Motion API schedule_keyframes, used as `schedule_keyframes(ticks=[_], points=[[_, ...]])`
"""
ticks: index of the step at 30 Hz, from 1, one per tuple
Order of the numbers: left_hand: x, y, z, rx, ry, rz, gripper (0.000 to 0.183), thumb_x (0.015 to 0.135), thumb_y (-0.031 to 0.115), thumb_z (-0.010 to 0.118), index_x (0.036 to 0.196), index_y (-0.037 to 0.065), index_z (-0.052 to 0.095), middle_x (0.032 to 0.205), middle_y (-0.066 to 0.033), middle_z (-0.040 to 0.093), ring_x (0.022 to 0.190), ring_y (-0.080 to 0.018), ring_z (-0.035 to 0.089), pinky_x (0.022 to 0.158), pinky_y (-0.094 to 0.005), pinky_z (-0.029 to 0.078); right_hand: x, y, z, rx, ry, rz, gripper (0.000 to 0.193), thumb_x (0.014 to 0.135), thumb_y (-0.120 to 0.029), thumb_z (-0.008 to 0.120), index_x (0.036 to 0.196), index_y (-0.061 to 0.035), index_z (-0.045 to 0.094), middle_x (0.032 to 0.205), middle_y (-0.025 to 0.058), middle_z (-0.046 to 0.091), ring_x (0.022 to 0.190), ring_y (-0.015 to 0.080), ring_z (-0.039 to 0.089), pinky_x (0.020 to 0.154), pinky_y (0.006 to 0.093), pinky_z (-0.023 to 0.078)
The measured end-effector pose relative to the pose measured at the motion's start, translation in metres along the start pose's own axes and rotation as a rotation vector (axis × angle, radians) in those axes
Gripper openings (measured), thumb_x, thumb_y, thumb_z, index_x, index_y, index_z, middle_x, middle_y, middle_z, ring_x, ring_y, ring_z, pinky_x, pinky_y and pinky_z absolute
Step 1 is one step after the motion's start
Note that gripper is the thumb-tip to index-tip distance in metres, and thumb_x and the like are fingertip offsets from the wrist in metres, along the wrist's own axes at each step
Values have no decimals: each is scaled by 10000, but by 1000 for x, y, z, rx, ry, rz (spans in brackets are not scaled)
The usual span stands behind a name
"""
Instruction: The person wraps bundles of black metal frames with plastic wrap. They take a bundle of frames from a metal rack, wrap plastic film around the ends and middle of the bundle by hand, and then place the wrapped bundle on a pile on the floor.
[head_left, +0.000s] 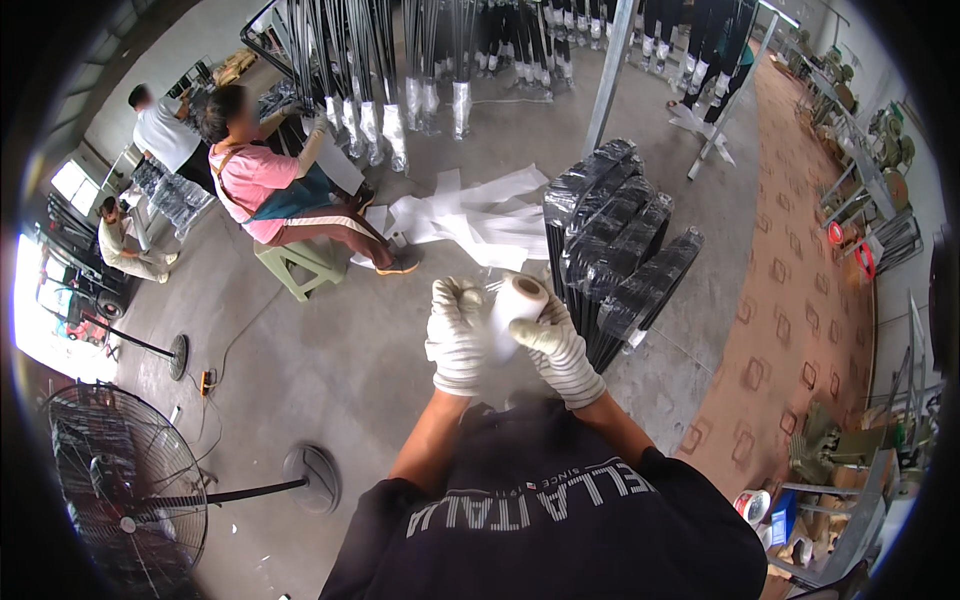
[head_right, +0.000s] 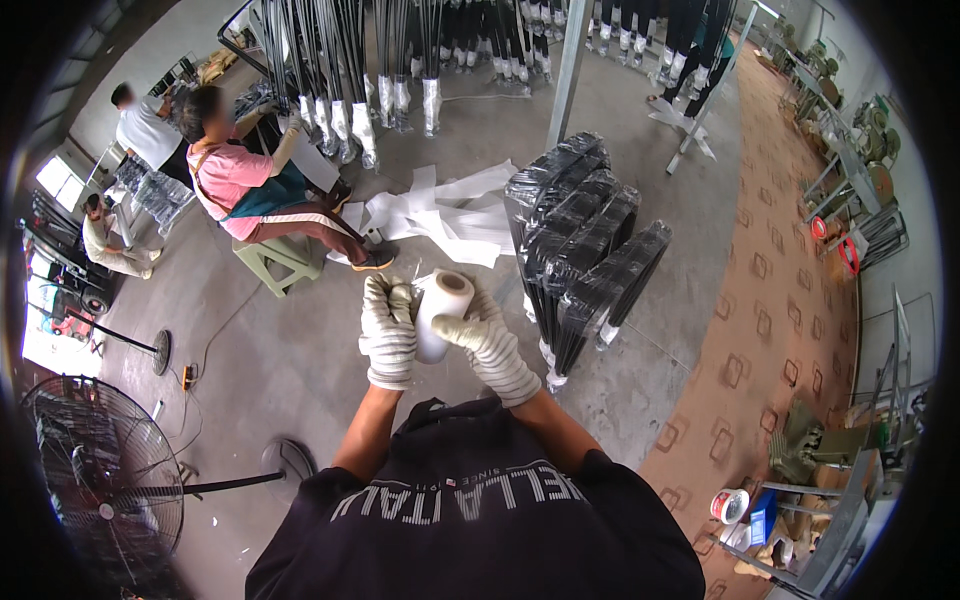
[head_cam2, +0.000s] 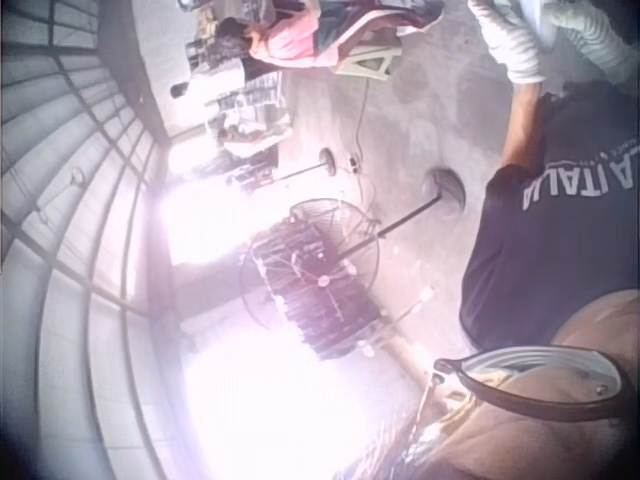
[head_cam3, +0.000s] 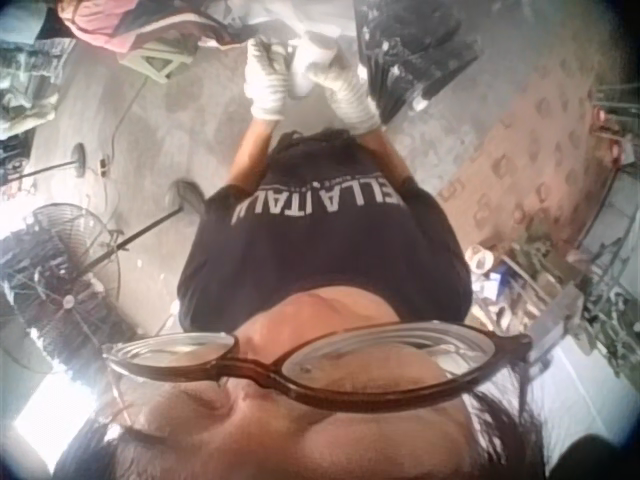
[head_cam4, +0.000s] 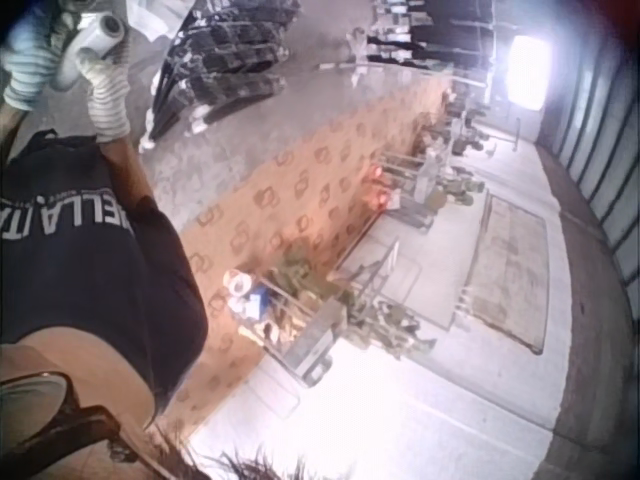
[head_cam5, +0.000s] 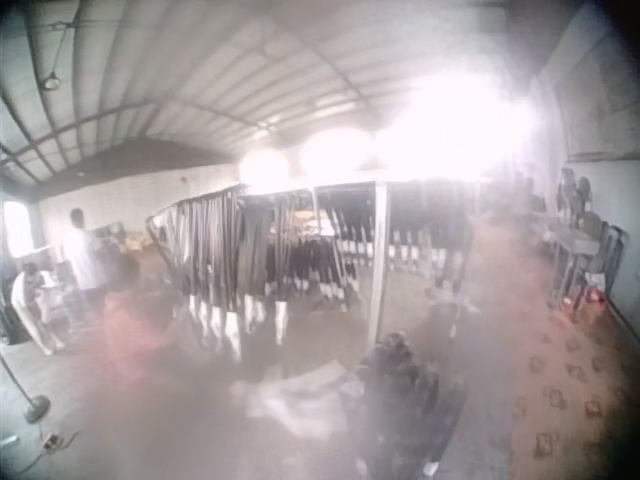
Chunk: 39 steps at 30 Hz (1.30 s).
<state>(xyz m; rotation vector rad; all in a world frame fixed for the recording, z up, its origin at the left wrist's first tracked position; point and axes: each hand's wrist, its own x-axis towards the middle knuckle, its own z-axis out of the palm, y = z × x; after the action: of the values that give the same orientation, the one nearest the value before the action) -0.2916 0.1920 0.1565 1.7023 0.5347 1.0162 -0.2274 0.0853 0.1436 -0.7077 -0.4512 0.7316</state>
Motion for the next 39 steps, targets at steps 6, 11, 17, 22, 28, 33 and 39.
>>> schedule_keyframes(ticks=[6, 11, 17, 22, 28, 33, 39], points=[[4, -23, 3, -254, -9, -375, 157, 913, 131, 516, 1011, 9, 522, 859, -28, 560, 733, -86, 486, 672, -217, 432, -9, -7, 1, 453, 95, 227, 353, 824, -198, 643, 1121, -49, 525, 1002, 64, 606, 903, 169, 606, 809, 319, 513], [1, -29, 9, -219, -108, -565, 274, 906, 183, 541, 1106, 2, 492, 913, -14, 558, 762, -65, 484, 683, -197, 429, -14, -18, 6, 266, 264, 299, 353, 818, -236, 653, 1108, -73, 535, 904, 47, 602, 831, 158, 617, 734, 300, 534], [2, -13, 14, -652, -85, -550, 92, 903, 190, 548, 851, 128, 505, 611, 93, 431, 455, 10, 338, 378, -151, 264, -19, -24, -7, 337, 245, 318, 386, 803, -218, 657, 1112, -25, 529, 923, 83, 616, 827, 194, 629, 749, 326, 530], [12, -12, 6, -666, -136, -651, 88, 908, 184, 538, 853, 115, 541, 548, 74, 395, 403, -14, 275, 331, -185, 197, -27, -22, -14, 437, 183, 234, 463, 805, -212, 630, 1176, 12, 466, 1066, 192, 589, 988, 307, 600, 864, 401, 495], [11, -22, -3, -677, -182, -723, 103, 901, 177, 545, 874, 81, 572, 529, 69, 387, 405, -23, 281, 338, -200, 209, -38, -16, -12, 464, 214, 233, 468, 801, -237, 631, 1163, 8, 464, 1084, 210, 577, 999, 326, 590, 853, 428, 495], [-2, -34, -4, -568, -113, -833, 122, 866, 197, 587, 852, 77, 611, 680, 22, 539, 507, -70, 429, 439, -208, 363, -42, 13, -19, 503, 317, 308, 417, 784, -266, 653, 1092, -30, 501, 991, 168, 606, 875, 295, 622, 773, 428, 520], [-35, -48, -11, -528, -316, -947, 160, 861, 254, 579, 823, 99, 570, 488, 49, 353, 340, -74, 278, 322, -242, 216, -53, 59, -29, 425, 590, 573, 465, 712, -364, 711, 1031, -82, 525, 888, 122, 609, 741, 287, 611, 651, 501, 501]])
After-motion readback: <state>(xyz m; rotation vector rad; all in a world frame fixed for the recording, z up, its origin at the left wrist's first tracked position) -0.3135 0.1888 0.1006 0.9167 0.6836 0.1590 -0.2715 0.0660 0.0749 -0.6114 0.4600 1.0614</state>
